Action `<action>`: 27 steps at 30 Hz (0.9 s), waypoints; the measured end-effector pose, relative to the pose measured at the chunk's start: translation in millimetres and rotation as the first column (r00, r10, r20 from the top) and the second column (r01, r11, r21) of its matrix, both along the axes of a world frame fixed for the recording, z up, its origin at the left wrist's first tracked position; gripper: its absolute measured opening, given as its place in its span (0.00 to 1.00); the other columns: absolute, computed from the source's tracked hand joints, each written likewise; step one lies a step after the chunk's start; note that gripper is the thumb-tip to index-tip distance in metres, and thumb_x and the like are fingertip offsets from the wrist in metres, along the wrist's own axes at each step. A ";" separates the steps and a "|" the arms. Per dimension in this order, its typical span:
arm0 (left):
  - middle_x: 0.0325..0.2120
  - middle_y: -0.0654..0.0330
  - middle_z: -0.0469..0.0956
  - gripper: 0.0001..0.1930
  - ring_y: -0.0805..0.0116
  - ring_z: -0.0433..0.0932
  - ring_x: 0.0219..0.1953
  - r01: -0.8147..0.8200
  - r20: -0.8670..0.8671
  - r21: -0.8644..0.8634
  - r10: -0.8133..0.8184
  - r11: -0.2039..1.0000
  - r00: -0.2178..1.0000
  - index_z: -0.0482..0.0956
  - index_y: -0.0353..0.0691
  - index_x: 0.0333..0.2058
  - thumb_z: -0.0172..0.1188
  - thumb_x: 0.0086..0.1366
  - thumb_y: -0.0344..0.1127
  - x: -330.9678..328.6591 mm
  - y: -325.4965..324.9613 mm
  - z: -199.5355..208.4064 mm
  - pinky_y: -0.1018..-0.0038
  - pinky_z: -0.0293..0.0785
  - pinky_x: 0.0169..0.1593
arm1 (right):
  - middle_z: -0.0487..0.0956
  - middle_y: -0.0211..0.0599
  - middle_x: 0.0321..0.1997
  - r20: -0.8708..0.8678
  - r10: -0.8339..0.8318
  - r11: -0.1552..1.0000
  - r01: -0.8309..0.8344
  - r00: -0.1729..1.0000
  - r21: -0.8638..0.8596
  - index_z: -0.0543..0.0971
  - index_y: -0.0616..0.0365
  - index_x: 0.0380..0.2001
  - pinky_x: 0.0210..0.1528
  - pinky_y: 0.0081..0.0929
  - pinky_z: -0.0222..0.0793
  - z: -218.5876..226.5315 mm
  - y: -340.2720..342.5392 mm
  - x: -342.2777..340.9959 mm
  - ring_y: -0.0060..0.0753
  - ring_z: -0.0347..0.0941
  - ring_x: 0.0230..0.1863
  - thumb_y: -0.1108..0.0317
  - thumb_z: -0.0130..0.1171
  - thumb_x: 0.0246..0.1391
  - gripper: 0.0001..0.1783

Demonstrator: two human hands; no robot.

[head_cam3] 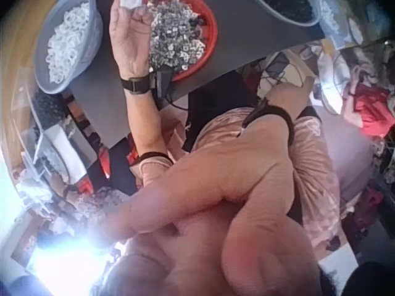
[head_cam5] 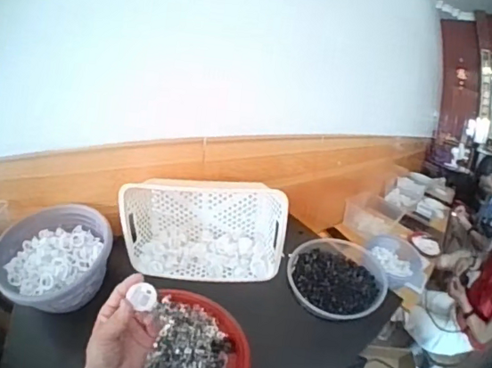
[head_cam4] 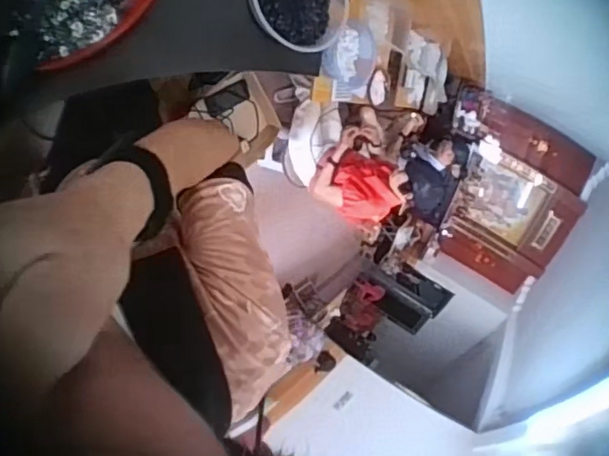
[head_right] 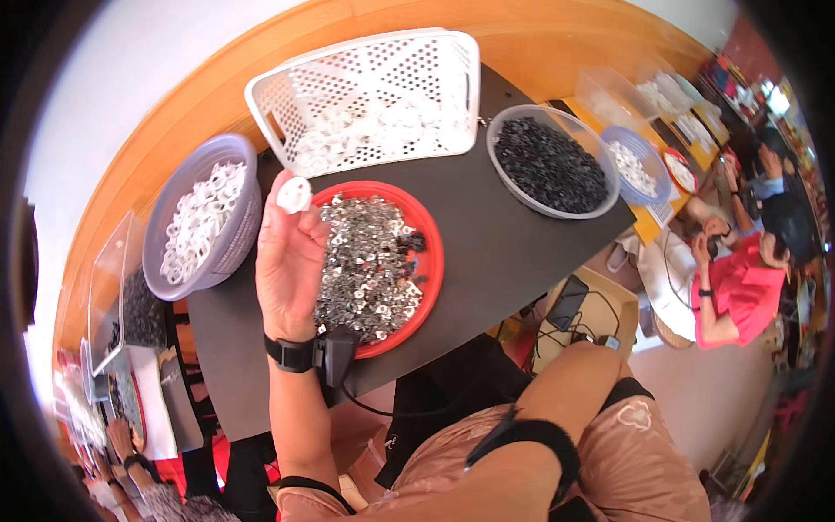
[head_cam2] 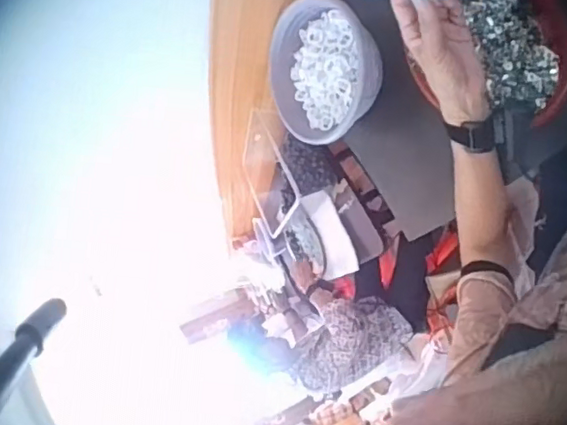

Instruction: The person picks up a white plastic base and a metal component, fits the metal piece into the base, and then inserts a small black part into the assembly. The completed unit is then placed into a purple bowl.

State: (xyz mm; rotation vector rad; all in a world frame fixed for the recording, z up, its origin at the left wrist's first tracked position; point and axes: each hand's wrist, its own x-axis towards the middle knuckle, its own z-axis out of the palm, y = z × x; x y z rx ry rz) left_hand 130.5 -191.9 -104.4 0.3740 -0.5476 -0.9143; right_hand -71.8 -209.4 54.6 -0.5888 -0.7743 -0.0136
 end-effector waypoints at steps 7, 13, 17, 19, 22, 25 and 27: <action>0.47 0.58 0.74 0.24 0.73 0.74 0.48 0.028 0.033 0.004 -0.028 1.000 0.999 0.63 0.32 0.59 0.56 0.66 0.30 -5.8 -3.6 -1.9 0.76 0.72 0.52 | 0.69 0.61 0.54 -0.130 0.173 0.982 -0.162 0.976 0.093 0.55 0.85 0.56 0.55 0.32 0.67 -33.4 50.6 -9.1 0.47 0.71 0.53 0.48 0.55 0.58 0.45; 0.45 0.59 0.76 0.23 0.74 0.74 0.43 0.014 0.069 0.030 -0.016 0.999 0.997 0.66 0.34 0.58 0.57 0.65 0.32 -11.2 0.1 3.3 0.75 0.72 0.50 | 0.68 0.68 0.56 0.015 -0.297 0.920 0.283 0.955 0.272 0.55 0.88 0.57 0.54 0.34 0.68 -47.7 88.1 -5.7 0.51 0.70 0.56 0.36 0.50 0.53 0.55; 0.44 0.59 0.76 0.23 0.74 0.74 0.43 0.022 0.083 0.037 -0.025 0.999 0.996 0.66 0.34 0.57 0.57 0.65 0.32 -9.6 4.3 2.4 0.75 0.72 0.50 | 0.68 0.69 0.56 0.228 -0.440 0.894 0.401 0.868 0.201 0.55 0.87 0.58 0.54 0.33 0.68 -66.4 78.1 13.1 0.52 0.70 0.56 0.35 0.52 0.53 0.56; 0.45 0.59 0.76 0.23 0.73 0.75 0.43 0.003 0.101 0.028 -0.005 1.000 0.995 0.66 0.34 0.58 0.57 0.65 0.32 -10.3 4.3 3.1 0.74 0.73 0.50 | 0.68 0.66 0.56 0.242 -0.401 0.914 0.403 0.884 0.044 0.55 0.83 0.59 0.54 0.32 0.68 -80.9 60.3 6.2 0.52 0.71 0.56 0.34 0.52 0.53 0.55; 0.45 0.59 0.75 0.24 0.73 0.75 0.44 -0.019 0.062 0.036 0.017 0.999 0.998 0.64 0.34 0.59 0.57 0.65 0.32 -11.3 2.6 2.5 0.74 0.72 0.51 | 0.70 0.58 0.58 0.241 -0.299 0.829 0.376 0.923 -0.413 0.57 0.73 0.62 0.54 0.30 0.68 -103.9 15.0 -24.9 0.51 0.71 0.56 0.34 0.53 0.52 0.53; 0.43 0.59 0.74 0.27 0.72 0.73 0.40 0.007 0.023 0.021 -0.008 1.000 1.000 0.62 0.35 0.59 0.59 0.64 0.34 -9.6 3.0 0.0 0.75 0.71 0.46 | 0.76 0.41 0.32 -0.158 -0.361 0.672 0.139 0.919 -0.727 0.75 0.66 0.33 0.37 0.28 0.70 -100.3 -22.2 -55.3 0.33 0.74 0.33 0.66 0.47 0.64 0.13; 0.41 0.59 0.73 0.28 0.71 0.70 0.34 -0.030 0.033 0.054 0.028 0.998 0.999 0.62 0.36 0.58 0.60 0.62 0.36 -16.0 10.0 12.4 0.76 0.67 0.39 | 0.78 0.37 0.34 -0.275 -0.275 0.503 -0.106 0.921 -0.858 0.79 0.63 0.36 0.38 0.23 0.69 -137.3 -53.8 -68.7 0.30 0.75 0.37 0.66 0.50 0.64 0.12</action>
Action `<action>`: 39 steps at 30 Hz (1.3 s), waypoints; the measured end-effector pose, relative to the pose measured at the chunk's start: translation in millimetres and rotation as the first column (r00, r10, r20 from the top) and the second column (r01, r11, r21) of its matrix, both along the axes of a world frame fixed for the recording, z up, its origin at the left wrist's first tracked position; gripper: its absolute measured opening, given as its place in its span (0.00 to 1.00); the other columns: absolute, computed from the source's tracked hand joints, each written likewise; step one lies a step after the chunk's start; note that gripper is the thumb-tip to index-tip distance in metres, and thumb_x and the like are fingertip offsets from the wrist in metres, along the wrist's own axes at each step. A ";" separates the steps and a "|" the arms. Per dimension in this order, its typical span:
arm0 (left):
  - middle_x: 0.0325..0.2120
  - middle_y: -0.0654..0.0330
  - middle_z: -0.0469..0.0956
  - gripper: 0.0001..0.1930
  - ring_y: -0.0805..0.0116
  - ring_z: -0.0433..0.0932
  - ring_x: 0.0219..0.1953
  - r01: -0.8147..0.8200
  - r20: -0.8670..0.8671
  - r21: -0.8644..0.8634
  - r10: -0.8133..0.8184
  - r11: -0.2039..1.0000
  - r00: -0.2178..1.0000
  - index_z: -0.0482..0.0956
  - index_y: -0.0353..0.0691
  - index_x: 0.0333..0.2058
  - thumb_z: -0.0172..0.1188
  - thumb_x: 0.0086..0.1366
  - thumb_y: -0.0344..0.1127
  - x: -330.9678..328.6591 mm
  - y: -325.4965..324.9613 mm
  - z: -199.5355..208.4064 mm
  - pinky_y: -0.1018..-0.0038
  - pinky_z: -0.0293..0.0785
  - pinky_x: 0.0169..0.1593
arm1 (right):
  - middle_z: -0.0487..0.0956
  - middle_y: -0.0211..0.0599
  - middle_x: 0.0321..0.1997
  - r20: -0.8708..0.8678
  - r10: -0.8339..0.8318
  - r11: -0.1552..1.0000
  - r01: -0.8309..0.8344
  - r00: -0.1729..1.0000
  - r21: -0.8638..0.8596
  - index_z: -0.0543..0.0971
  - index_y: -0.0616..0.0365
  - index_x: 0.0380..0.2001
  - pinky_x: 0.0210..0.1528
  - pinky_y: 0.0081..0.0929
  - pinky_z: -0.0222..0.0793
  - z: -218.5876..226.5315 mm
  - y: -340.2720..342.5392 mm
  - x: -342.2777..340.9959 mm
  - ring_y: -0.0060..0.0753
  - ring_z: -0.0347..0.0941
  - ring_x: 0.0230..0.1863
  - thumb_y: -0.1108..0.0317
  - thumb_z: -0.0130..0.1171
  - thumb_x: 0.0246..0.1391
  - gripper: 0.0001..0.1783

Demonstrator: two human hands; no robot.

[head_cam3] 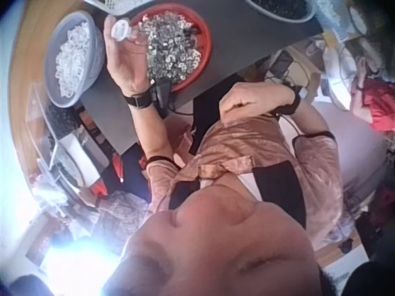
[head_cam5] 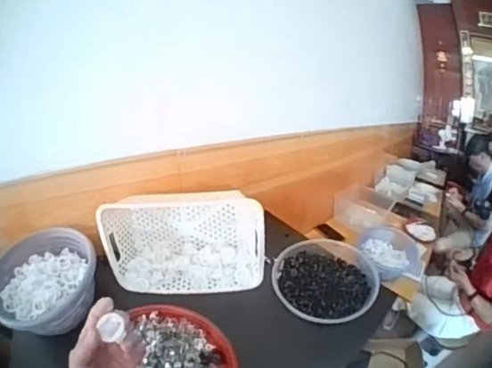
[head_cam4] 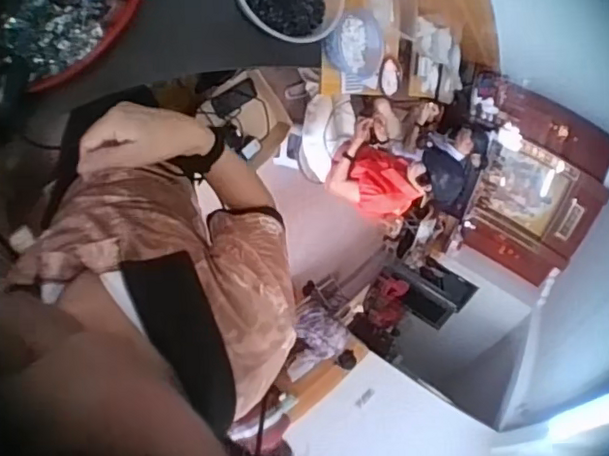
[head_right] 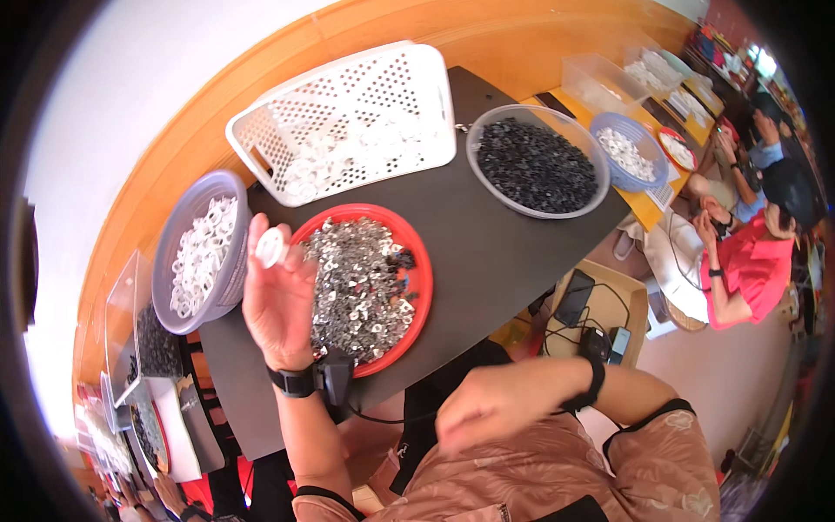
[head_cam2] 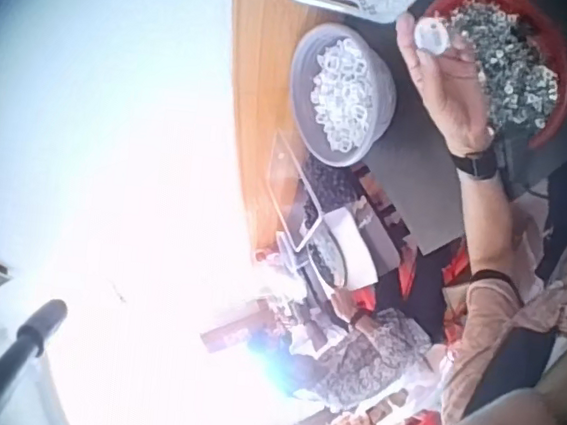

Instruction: The person picks up a white plastic base and a metal component, fits the metal piece into the base, and then inserts a small black part into the assembly. The completed unit is then placed into a purple bowl.

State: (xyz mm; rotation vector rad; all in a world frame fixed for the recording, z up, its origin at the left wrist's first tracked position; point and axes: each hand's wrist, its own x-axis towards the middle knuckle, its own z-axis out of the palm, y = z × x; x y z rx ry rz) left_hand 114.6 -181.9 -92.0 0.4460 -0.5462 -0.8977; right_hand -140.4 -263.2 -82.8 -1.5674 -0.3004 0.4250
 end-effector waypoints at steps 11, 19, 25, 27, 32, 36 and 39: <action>0.20 0.66 0.62 0.06 0.76 0.57 0.15 0.124 -0.186 0.219 -0.083 0.968 0.979 0.64 0.41 0.29 0.46 0.67 0.32 -62.3 158.2 1.5 0.81 0.55 0.20 | 0.78 0.38 0.38 -0.713 -0.529 0.729 0.676 0.459 -0.106 0.74 0.65 0.47 0.40 0.31 0.79 -199.8 -93.3 -116.0 0.28 0.77 0.40 0.58 0.55 0.61 0.20; 0.22 0.66 0.66 0.05 0.75 0.60 0.16 0.190 -0.625 0.576 0.278 0.795 0.729 0.73 0.42 0.36 0.49 0.65 0.33 -87.0 271.3 -172.4 0.80 0.58 0.21 | 0.76 0.43 0.49 -0.859 -0.345 0.732 0.681 0.379 0.006 0.74 0.63 0.50 0.48 0.41 0.72 -300.2 -56.1 -130.3 0.34 0.74 0.46 0.60 0.55 0.59 0.21; 0.24 0.64 0.73 0.10 0.72 0.70 0.21 0.464 -0.643 0.679 0.156 0.569 0.750 0.76 0.44 0.43 0.51 0.64 0.36 -97.6 319.5 -283.2 0.72 0.68 0.27 | 0.79 0.28 0.46 -0.869 -0.344 0.764 0.644 0.354 -0.040 0.79 0.57 0.46 0.45 0.33 0.69 -325.2 -23.5 -123.9 0.26 0.74 0.47 0.66 0.55 0.54 0.16; 0.24 0.65 0.73 0.10 0.72 0.70 0.21 0.481 -0.632 0.690 0.126 0.541 0.765 0.76 0.44 0.43 0.51 0.64 0.36 -99.2 318.0 -292.8 0.72 0.68 0.27 | 0.79 0.28 0.48 -0.890 -0.313 0.757 0.653 0.332 -0.023 0.78 0.56 0.47 0.46 0.37 0.70 -339.1 -23.8 -127.5 0.28 0.73 0.50 0.65 0.54 0.54 0.17; 0.24 0.65 0.73 0.10 0.72 0.70 0.22 0.495 -0.598 0.722 0.077 0.483 0.798 0.76 0.43 0.42 0.51 0.64 0.36 -91.6 311.3 -303.8 0.73 0.68 0.28 | 0.74 0.37 0.54 -0.800 -0.443 0.792 0.594 0.405 -0.138 0.77 0.56 0.49 0.54 0.44 0.68 -348.1 -19.9 -122.3 0.35 0.64 0.60 0.65 0.56 0.53 0.20; 0.24 0.65 0.73 0.10 0.73 0.70 0.22 0.499 -0.574 0.740 0.037 0.452 0.818 0.76 0.43 0.41 0.51 0.64 0.36 -77.3 293.9 -314.4 0.73 0.68 0.28 | 0.76 0.36 0.51 -0.803 -0.468 0.858 0.406 0.369 -0.314 0.76 0.58 0.49 0.49 0.42 0.70 -384.7 -17.6 -126.1 0.32 0.70 0.53 0.63 0.55 0.54 0.20; 0.24 0.65 0.73 0.09 0.73 0.70 0.22 0.480 -0.544 0.756 0.020 0.444 0.839 0.76 0.43 0.41 0.51 0.64 0.36 -56.9 276.5 -321.0 0.73 0.67 0.28 | 0.77 0.38 0.48 -0.808 -0.431 0.890 0.338 0.401 -0.307 0.76 0.59 0.48 0.47 0.42 0.71 -397.7 -26.2 -109.3 0.34 0.71 0.51 0.62 0.55 0.53 0.20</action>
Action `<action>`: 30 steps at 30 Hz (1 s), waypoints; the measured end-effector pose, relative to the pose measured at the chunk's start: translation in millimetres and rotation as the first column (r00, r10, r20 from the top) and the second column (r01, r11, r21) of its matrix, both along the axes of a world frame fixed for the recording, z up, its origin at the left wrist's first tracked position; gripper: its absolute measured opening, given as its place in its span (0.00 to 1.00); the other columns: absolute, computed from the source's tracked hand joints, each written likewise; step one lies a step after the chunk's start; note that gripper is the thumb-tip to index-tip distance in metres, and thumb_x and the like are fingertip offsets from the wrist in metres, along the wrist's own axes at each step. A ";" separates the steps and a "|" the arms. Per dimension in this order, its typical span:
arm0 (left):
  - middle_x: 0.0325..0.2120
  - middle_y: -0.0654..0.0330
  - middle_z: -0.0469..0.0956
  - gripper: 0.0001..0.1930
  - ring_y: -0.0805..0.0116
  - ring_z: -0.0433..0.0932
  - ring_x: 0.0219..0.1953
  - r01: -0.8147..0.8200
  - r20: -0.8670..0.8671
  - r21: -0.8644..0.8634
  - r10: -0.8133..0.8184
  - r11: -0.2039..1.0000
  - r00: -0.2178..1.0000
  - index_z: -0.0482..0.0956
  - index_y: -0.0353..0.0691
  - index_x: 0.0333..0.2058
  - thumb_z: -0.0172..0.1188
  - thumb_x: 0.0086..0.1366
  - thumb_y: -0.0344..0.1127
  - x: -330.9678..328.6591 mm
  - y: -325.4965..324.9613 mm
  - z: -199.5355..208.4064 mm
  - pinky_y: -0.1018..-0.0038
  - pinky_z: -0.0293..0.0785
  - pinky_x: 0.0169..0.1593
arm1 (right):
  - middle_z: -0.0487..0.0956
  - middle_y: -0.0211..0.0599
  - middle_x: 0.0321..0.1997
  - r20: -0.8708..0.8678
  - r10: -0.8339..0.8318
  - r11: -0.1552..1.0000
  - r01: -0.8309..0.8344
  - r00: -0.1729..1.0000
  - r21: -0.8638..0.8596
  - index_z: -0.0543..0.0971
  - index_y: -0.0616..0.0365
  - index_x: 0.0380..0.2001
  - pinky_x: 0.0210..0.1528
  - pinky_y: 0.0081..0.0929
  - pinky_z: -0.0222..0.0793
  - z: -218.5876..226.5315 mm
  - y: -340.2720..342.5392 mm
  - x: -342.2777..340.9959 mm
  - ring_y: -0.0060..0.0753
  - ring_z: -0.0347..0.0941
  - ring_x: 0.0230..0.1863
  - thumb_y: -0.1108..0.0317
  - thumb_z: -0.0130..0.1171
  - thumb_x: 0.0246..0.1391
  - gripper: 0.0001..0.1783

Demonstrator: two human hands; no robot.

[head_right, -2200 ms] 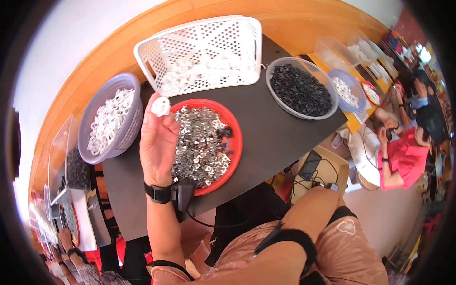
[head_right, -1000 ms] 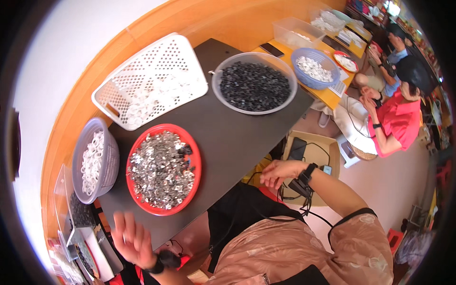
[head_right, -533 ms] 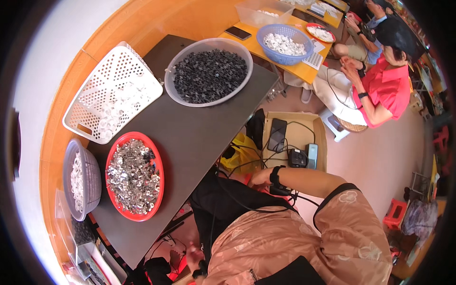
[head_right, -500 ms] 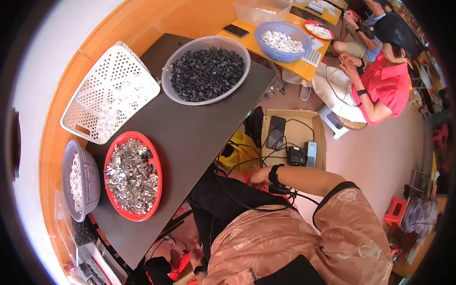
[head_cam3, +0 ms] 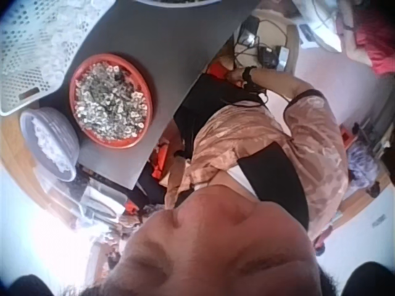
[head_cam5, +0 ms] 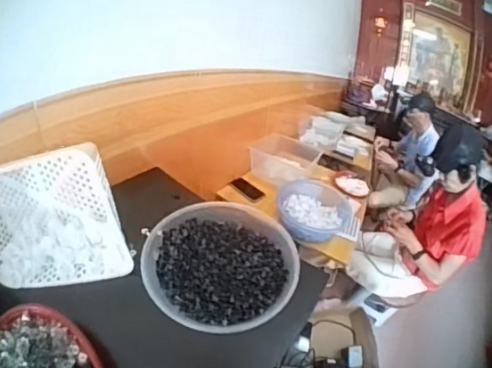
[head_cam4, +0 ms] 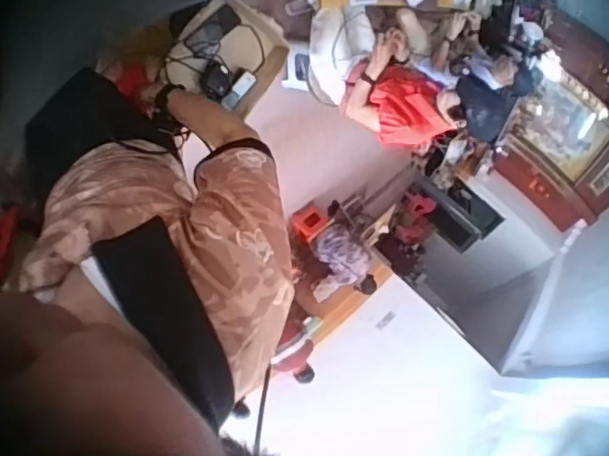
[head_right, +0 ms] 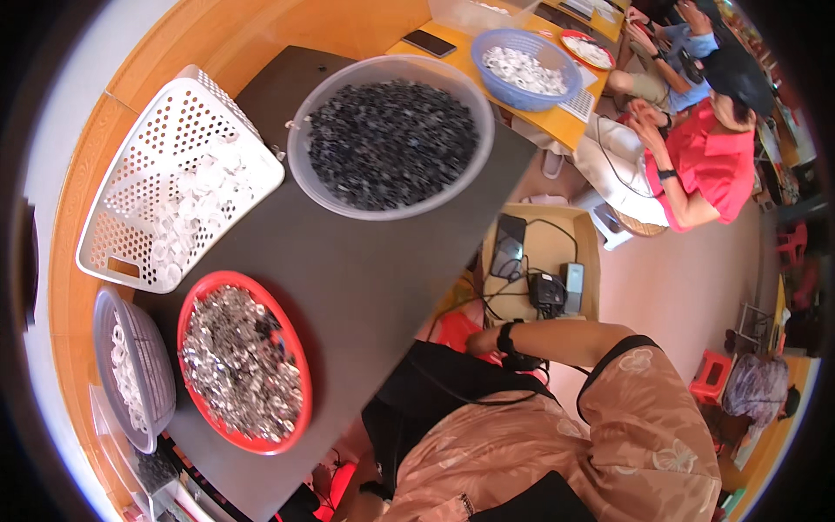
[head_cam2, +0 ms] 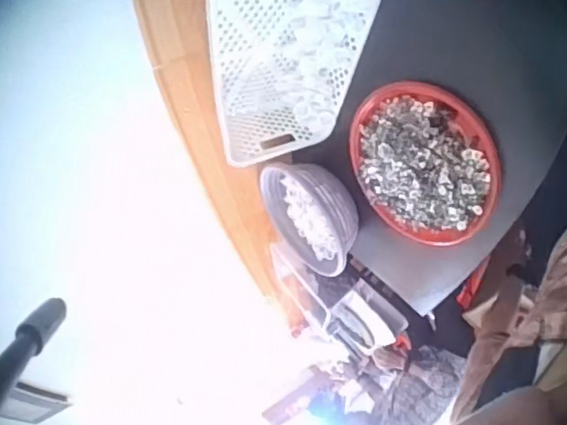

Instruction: The person picks up a white plastic base and a metal component, fits the metal piece into the base, and then inserts a small black part into the assembly. The completed unit is then placed into a purple bowl.

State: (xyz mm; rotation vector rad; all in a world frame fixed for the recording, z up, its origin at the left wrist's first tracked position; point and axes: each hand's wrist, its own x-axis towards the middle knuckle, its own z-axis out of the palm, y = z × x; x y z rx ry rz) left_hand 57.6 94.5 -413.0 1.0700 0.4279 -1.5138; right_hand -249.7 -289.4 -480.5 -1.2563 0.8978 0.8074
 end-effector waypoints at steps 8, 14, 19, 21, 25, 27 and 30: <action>0.24 0.65 0.73 0.09 0.73 0.70 0.23 0.126 0.124 -0.048 -0.120 0.991 0.985 0.77 0.43 0.40 0.51 0.64 0.36 94.6 -104.2 -8.8 0.74 0.67 0.28 | 0.78 0.42 0.43 0.011 0.129 0.991 -0.128 0.992 -0.027 0.76 0.61 0.47 0.42 0.41 0.73 -7.9 -50.5 50.8 0.38 0.74 0.45 0.62 0.56 0.53 0.20; 0.24 0.66 0.73 0.09 0.74 0.70 0.23 0.173 0.225 -0.075 -0.152 0.982 0.962 0.77 0.42 0.39 0.51 0.64 0.36 108.1 -122.6 -10.8 0.75 0.66 0.28 | 0.79 0.46 0.38 0.016 0.272 0.961 -0.271 0.962 -0.053 0.76 0.63 0.46 0.38 0.41 0.75 -6.3 -48.1 48.7 0.41 0.77 0.41 0.61 0.57 0.52 0.21; 0.23 0.66 0.73 0.09 0.74 0.70 0.24 0.164 0.313 -0.094 -0.127 0.982 0.941 0.77 0.42 0.39 0.51 0.64 0.36 75.6 -90.9 -21.1 0.75 0.66 0.29 | 0.80 0.49 0.35 0.014 0.431 0.900 -0.429 0.902 -0.079 0.76 0.65 0.45 0.34 0.41 0.76 -12.9 -21.4 20.7 0.43 0.79 0.37 0.60 0.57 0.52 0.21; 0.23 0.66 0.73 0.09 0.75 0.70 0.24 0.154 0.343 -0.094 -0.114 0.984 0.932 0.77 0.42 0.39 0.51 0.64 0.36 57.4 -75.8 -26.4 0.76 0.66 0.29 | 0.80 0.50 0.33 0.012 0.496 0.866 -0.494 0.868 -0.082 0.76 0.66 0.44 0.33 0.41 0.77 -14.7 -11.0 7.5 0.44 0.79 0.36 0.60 0.58 0.52 0.21; 0.23 0.66 0.73 0.09 0.75 0.70 0.24 0.167 0.415 -0.078 -0.121 0.983 0.902 0.77 0.42 0.38 0.51 0.64 0.36 44.2 -53.1 -24.0 0.76 0.66 0.29 | 0.81 0.52 0.30 0.023 0.593 0.804 -0.589 0.805 -0.087 0.76 0.67 0.44 0.31 0.40 0.78 -24.1 11.1 4.1 0.46 0.81 0.33 0.60 0.58 0.51 0.22; 0.23 0.66 0.73 0.09 0.75 0.70 0.24 0.184 0.448 -0.067 -0.135 0.981 0.884 0.78 0.42 0.38 0.51 0.64 0.36 45.7 -49.7 -21.9 0.76 0.65 0.29 | 0.81 0.52 0.31 0.030 0.586 0.808 -0.582 0.810 -0.095 0.76 0.67 0.44 0.31 0.40 0.78 -22.4 16.2 -1.9 0.46 0.81 0.33 0.60 0.58 0.51 0.22; 0.23 0.66 0.73 0.09 0.75 0.70 0.24 0.211 0.493 -0.062 -0.154 0.976 0.856 0.78 0.42 0.38 0.51 0.64 0.36 54.1 -63.7 -24.8 0.77 0.65 0.29 | 0.81 0.52 0.31 0.027 0.554 0.828 -0.547 0.832 -0.120 0.76 0.67 0.44 0.30 0.40 0.78 -24.0 4.6 6.9 0.46 0.81 0.34 0.60 0.57 0.52 0.22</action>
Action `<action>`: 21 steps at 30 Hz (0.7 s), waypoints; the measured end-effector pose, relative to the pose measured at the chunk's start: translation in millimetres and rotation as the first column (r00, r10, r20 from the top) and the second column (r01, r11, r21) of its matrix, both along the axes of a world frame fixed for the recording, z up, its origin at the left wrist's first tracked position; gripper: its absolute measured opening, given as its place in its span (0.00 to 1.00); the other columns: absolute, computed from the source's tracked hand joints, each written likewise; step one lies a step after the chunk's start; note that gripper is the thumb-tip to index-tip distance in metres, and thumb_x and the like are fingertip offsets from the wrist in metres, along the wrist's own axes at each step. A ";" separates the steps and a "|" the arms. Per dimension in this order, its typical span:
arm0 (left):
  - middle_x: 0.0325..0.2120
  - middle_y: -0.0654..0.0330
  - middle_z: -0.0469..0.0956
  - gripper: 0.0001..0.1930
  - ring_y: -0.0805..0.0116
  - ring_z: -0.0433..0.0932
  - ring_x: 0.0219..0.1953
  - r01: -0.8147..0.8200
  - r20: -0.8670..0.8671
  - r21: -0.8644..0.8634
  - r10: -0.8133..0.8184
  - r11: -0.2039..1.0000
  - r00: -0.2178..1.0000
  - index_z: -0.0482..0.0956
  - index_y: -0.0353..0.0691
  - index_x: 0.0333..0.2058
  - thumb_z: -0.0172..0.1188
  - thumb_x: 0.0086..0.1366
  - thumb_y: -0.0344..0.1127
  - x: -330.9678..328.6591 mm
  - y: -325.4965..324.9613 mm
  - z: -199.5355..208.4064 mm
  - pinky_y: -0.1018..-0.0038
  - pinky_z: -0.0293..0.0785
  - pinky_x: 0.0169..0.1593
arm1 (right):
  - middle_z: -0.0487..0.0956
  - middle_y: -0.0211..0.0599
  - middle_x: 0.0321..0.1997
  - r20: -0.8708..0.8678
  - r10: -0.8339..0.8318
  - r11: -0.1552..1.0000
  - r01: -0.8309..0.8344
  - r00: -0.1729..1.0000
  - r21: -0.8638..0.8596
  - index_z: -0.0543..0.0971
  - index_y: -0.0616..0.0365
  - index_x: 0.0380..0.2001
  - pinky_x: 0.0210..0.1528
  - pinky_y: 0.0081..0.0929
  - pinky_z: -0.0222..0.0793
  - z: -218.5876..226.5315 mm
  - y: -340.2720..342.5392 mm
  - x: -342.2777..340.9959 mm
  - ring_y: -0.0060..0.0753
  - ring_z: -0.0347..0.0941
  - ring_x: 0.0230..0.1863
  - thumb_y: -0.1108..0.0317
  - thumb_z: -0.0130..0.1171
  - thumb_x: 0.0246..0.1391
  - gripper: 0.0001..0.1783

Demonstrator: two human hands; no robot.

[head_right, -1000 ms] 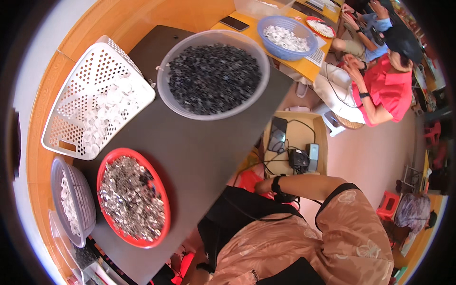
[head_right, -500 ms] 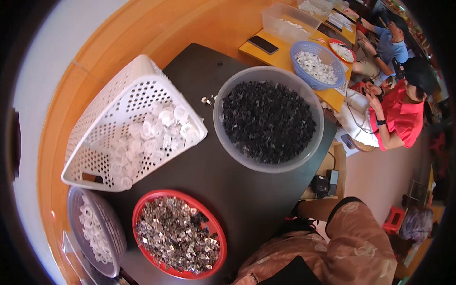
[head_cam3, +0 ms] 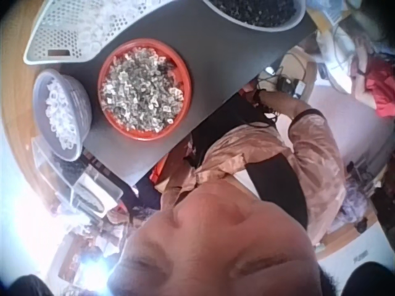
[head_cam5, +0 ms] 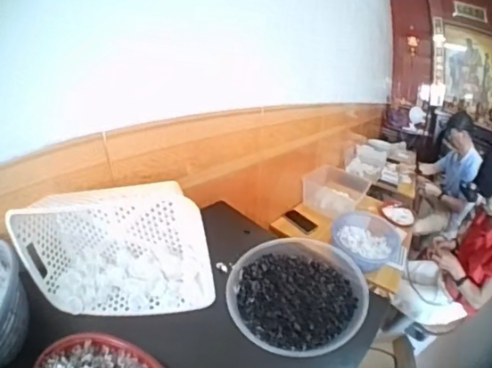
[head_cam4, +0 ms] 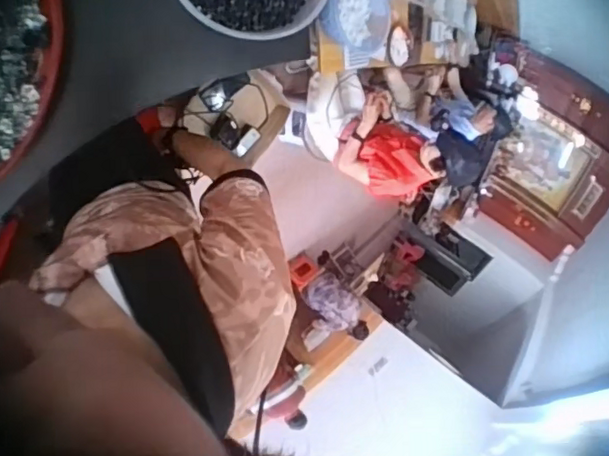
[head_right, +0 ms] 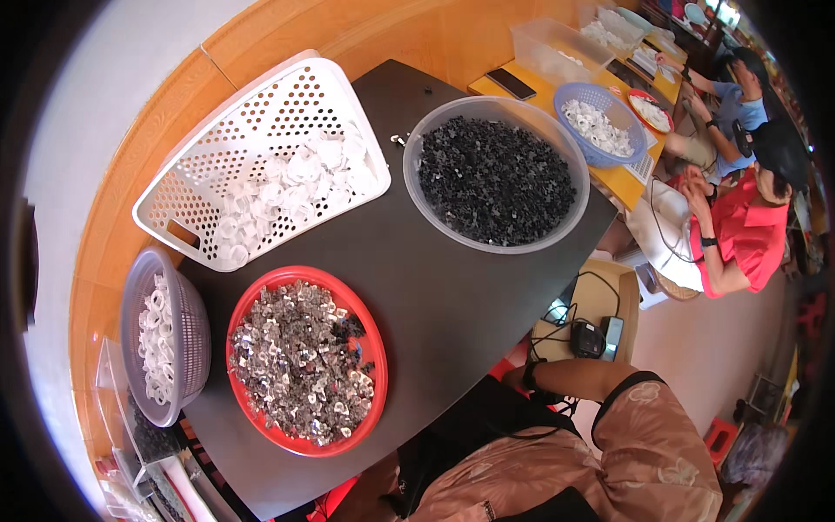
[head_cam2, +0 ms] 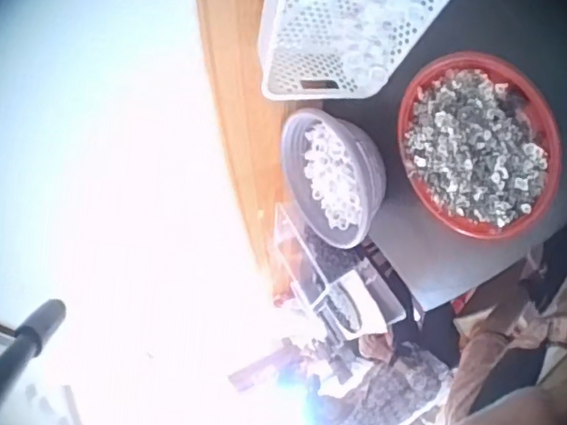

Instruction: The person picks up a white plastic base and a metal component, fits the metal piece into the base, and then inserts a small black part into the assembly. The completed unit is then placed into a purple bowl.

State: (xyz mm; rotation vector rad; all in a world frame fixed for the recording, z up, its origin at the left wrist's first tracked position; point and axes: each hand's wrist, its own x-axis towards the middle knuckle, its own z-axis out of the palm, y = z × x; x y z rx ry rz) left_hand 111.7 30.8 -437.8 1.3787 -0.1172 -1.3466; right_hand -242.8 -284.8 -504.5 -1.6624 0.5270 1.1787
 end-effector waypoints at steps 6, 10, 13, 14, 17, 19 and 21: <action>0.23 0.66 0.73 0.09 0.76 0.70 0.25 0.078 0.057 0.011 -0.078 0.997 0.995 0.78 0.41 0.37 0.51 0.64 0.36 24.0 -57.9 -18.6 0.77 0.65 0.29 | 0.81 0.52 0.33 -0.020 -0.111 0.994 0.110 0.994 -0.027 0.76 0.68 0.44 0.30 0.40 0.78 -9.4 -39.4 9.7 0.45 0.81 0.35 0.60 0.55 0.53 0.22; 0.23 0.67 0.73 0.09 0.76 0.70 0.25 0.169 0.101 0.029 -0.171 0.985 0.980 0.78 0.41 0.36 0.51 0.64 0.36 71.8 -108.4 -13.2 0.78 0.65 0.30 | 0.81 0.53 0.34 -0.026 -0.224 0.974 0.223 0.974 -0.037 0.76 0.68 0.44 0.30 0.40 0.77 1.3 -62.1 37.6 0.45 0.81 0.35 0.60 0.54 0.53 0.22; 0.23 0.67 0.73 0.09 0.76 0.70 0.25 0.208 0.130 0.035 -0.210 0.978 0.969 0.78 0.41 0.36 0.51 0.64 0.36 85.7 -131.7 -10.3 0.78 0.64 0.30 | 0.81 0.53 0.35 -0.033 -0.278 0.960 0.276 0.960 -0.054 0.76 0.69 0.44 0.30 0.40 0.77 21.3 -78.3 49.0 0.44 0.81 0.36 0.60 0.53 0.54 0.22; 0.23 0.67 0.73 0.09 0.77 0.70 0.25 0.209 0.140 0.041 -0.212 0.977 0.967 0.78 0.41 0.36 0.51 0.64 0.36 83.8 -130.6 -11.2 0.78 0.64 0.30 | 0.81 0.53 0.35 -0.035 -0.285 0.958 0.283 0.958 -0.057 0.76 0.69 0.44 0.30 0.40 0.77 30.8 -80.5 52.6 0.44 0.81 0.36 0.60 0.53 0.54 0.22; 0.23 0.67 0.73 0.09 0.77 0.70 0.26 0.190 0.183 0.067 -0.200 0.979 0.963 0.78 0.41 0.35 0.51 0.64 0.36 71.5 -111.1 -8.1 0.79 0.64 0.30 | 0.81 0.53 0.36 -0.027 -0.284 0.958 0.282 0.959 -0.054 0.76 0.69 0.44 0.30 0.40 0.77 58.6 -75.7 62.0 0.44 0.81 0.37 0.60 0.52 0.54 0.22; 0.23 0.67 0.73 0.09 0.77 0.70 0.26 0.185 0.227 0.073 -0.196 0.980 0.954 0.79 0.41 0.35 0.51 0.64 0.36 60.9 -100.7 -1.9 0.79 0.64 0.30 | 0.81 0.53 0.37 -0.005 -0.291 0.955 0.290 0.957 -0.063 0.75 0.69 0.45 0.30 0.40 0.77 43.7 -67.0 45.5 0.43 0.80 0.37 0.60 0.52 0.54 0.23; 0.23 0.67 0.73 0.09 0.77 0.70 0.26 0.167 0.274 0.093 -0.187 0.982 0.944 0.79 0.41 0.35 0.51 0.64 0.36 47.3 -80.0 4.4 0.79 0.64 0.30 | 0.81 0.53 0.38 0.020 -0.288 0.956 0.289 0.957 -0.057 0.75 0.70 0.45 0.30 0.40 0.77 38.6 -55.3 37.1 0.43 0.80 0.38 0.60 0.51 0.55 0.23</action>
